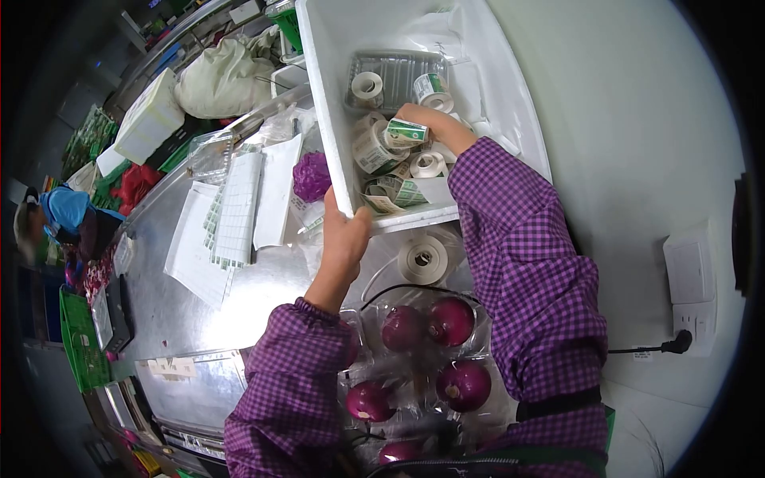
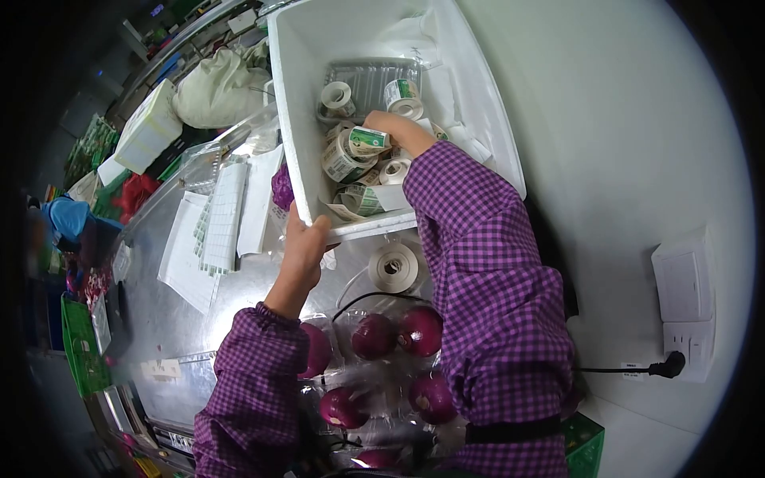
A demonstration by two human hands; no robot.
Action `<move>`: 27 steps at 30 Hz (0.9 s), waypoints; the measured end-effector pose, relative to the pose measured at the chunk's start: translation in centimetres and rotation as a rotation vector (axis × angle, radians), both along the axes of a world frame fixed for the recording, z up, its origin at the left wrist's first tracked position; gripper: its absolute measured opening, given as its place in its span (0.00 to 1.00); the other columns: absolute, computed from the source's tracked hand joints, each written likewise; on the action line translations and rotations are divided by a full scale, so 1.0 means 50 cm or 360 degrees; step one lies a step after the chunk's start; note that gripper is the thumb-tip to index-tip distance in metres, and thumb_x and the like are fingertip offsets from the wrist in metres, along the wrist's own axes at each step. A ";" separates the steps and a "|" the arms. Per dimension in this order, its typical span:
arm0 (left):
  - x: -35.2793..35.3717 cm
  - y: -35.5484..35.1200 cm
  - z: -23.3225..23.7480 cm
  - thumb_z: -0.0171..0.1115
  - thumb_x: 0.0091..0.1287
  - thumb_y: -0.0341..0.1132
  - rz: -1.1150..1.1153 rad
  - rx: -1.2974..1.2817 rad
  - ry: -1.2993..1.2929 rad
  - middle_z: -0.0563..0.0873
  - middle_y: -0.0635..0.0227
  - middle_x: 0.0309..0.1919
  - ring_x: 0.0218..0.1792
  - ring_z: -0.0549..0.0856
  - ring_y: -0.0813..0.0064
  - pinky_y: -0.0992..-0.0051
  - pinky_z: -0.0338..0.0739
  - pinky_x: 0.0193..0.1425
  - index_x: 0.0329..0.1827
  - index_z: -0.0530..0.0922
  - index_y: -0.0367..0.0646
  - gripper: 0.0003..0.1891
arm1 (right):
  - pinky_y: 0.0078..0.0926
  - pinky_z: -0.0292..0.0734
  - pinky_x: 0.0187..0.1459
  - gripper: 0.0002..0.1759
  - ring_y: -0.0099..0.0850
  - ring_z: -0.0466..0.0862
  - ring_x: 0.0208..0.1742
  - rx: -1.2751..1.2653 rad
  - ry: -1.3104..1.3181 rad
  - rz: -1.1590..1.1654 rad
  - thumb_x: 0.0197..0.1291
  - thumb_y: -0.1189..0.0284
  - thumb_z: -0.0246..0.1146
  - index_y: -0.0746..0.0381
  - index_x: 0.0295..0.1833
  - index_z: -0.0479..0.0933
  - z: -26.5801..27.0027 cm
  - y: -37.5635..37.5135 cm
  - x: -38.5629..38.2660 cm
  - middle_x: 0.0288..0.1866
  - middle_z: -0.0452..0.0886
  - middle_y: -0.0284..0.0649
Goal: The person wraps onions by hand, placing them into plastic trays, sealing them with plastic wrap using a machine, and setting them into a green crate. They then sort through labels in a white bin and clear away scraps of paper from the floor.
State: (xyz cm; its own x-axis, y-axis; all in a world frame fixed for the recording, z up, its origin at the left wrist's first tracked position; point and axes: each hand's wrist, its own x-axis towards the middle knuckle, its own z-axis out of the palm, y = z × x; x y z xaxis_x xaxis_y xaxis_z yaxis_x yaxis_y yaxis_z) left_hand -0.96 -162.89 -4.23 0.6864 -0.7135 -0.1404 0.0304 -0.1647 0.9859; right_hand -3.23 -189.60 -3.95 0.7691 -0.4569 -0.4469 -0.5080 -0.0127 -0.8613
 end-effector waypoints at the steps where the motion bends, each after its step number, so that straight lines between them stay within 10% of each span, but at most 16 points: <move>1: 0.001 0.000 -0.002 0.49 0.57 0.26 -0.0011 -0.0023 -0.0003 0.75 0.58 0.48 0.40 0.79 0.70 0.72 0.80 0.38 0.64 0.59 0.37 0.28 | 0.23 0.72 0.29 0.12 0.23 0.78 0.28 -0.0002 0.0001 0.0005 0.60 0.67 0.55 0.62 0.33 0.80 0.006 0.007 -0.006 0.30 0.80 0.33; 17: -0.004 0.000 0.012 0.48 0.56 0.26 -0.0003 -0.0016 -0.0010 0.75 0.57 0.48 0.40 0.78 0.71 0.72 0.79 0.38 0.64 0.58 0.35 0.28 | 0.21 0.70 0.30 0.12 0.21 0.77 0.28 0.0031 0.0045 -0.0080 0.60 0.66 0.54 0.59 0.33 0.80 0.026 0.023 -0.011 0.30 0.79 0.32; 19: -0.008 0.000 0.024 0.50 0.56 0.25 0.0014 0.0001 0.0150 0.74 0.57 0.52 0.50 0.75 0.69 0.73 0.71 0.54 0.65 0.59 0.36 0.30 | 0.21 0.70 0.31 0.12 0.21 0.77 0.28 0.0050 0.0033 -0.0107 0.59 0.67 0.55 0.61 0.34 0.81 0.019 0.018 -0.008 0.30 0.79 0.32; 22: -0.002 0.000 0.006 0.48 0.57 0.26 -0.0018 -0.0016 0.0010 0.74 0.56 0.49 0.42 0.79 0.69 0.71 0.80 0.40 0.64 0.58 0.36 0.29 | 0.25 0.73 0.35 0.11 0.26 0.81 0.31 -0.0230 0.0086 0.0136 0.56 0.70 0.58 0.65 0.38 0.82 0.004 0.012 0.003 0.33 0.83 0.37; 24: -0.002 0.002 0.006 0.48 0.57 0.26 -0.0023 -0.0027 0.0010 0.73 0.56 0.50 0.43 0.79 0.68 0.71 0.80 0.40 0.64 0.57 0.36 0.28 | 0.29 0.75 0.40 0.15 0.34 0.84 0.36 -0.1404 0.0204 0.0573 0.51 0.71 0.62 0.65 0.44 0.82 0.001 0.028 0.004 0.37 0.85 0.42; 27: -0.003 0.000 0.010 0.48 0.58 0.26 -0.0028 -0.0018 0.0022 0.73 0.55 0.51 0.44 0.79 0.67 0.70 0.80 0.40 0.65 0.57 0.37 0.28 | 0.30 0.76 0.45 0.22 0.38 0.83 0.43 -0.1236 0.0234 0.0622 0.49 0.70 0.62 0.63 0.52 0.79 0.031 0.037 -0.009 0.44 0.83 0.46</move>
